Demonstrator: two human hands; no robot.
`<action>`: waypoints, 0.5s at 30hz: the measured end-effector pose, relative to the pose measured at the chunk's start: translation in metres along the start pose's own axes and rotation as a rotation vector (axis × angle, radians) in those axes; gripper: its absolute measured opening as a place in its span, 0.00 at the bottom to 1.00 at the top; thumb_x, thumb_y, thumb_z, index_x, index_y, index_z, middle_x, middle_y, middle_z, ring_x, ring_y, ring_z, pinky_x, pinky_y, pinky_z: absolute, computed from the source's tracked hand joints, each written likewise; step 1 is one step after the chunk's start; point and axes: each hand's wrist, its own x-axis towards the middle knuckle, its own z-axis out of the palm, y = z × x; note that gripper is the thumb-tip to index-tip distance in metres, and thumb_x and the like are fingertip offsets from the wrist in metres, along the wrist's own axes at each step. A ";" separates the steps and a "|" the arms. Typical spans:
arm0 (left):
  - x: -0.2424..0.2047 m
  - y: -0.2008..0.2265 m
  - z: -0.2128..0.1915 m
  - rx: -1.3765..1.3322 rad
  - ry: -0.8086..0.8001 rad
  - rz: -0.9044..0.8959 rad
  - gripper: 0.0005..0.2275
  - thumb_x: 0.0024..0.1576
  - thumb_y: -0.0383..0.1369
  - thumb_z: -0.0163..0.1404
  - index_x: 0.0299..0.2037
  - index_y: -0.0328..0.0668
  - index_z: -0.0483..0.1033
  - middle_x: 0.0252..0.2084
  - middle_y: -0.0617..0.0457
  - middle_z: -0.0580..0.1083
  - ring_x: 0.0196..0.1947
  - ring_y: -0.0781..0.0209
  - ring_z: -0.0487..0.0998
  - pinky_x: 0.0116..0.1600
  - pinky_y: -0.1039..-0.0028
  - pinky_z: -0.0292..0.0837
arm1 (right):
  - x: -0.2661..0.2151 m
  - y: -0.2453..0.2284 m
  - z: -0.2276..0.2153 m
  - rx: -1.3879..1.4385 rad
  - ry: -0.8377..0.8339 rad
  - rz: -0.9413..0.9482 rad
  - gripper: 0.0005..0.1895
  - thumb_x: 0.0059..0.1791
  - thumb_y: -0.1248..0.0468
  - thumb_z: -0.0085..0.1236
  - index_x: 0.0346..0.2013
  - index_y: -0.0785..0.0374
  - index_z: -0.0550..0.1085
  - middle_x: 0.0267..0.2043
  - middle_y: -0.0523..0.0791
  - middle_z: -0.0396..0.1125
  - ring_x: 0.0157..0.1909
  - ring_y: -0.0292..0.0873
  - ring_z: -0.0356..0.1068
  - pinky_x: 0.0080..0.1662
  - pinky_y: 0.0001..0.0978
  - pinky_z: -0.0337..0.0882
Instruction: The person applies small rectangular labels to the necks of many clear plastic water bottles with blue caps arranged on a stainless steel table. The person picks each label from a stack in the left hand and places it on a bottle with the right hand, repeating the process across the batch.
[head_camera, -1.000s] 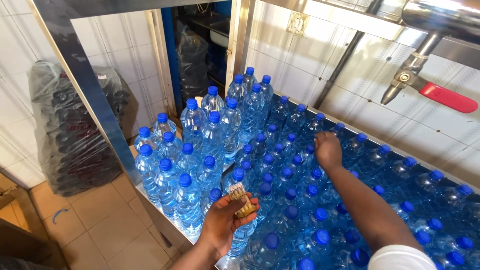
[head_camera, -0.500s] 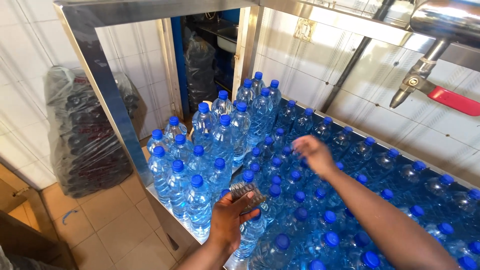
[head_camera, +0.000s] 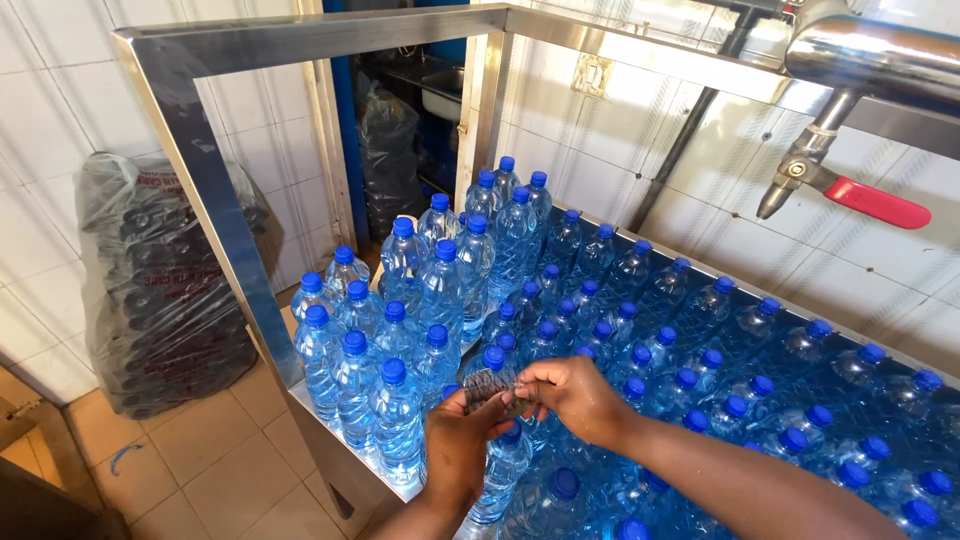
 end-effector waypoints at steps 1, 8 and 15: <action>-0.001 0.000 0.001 0.045 0.015 0.015 0.07 0.57 0.26 0.66 0.41 0.28 0.91 0.35 0.40 0.88 0.36 0.52 0.87 0.42 0.65 0.83 | -0.001 0.002 0.000 -0.015 -0.015 -0.045 0.12 0.57 0.58 0.63 0.36 0.62 0.86 0.31 0.43 0.81 0.30 0.38 0.78 0.35 0.34 0.80; 0.006 -0.006 0.003 0.064 0.101 0.034 0.07 0.58 0.25 0.65 0.42 0.26 0.88 0.35 0.40 0.85 0.36 0.51 0.86 0.38 0.66 0.86 | -0.008 -0.015 0.000 -0.150 0.258 -0.086 0.17 0.47 0.49 0.74 0.47 0.51 0.83 0.48 0.40 0.86 0.42 0.38 0.85 0.39 0.37 0.81; 0.005 -0.002 -0.002 0.026 0.113 -0.009 0.06 0.61 0.23 0.61 0.44 0.24 0.85 0.35 0.36 0.85 0.33 0.48 0.85 0.38 0.65 0.86 | -0.002 -0.012 -0.015 0.105 -0.113 -0.226 0.08 0.49 0.61 0.75 0.40 0.61 0.88 0.41 0.46 0.82 0.41 0.41 0.81 0.44 0.34 0.80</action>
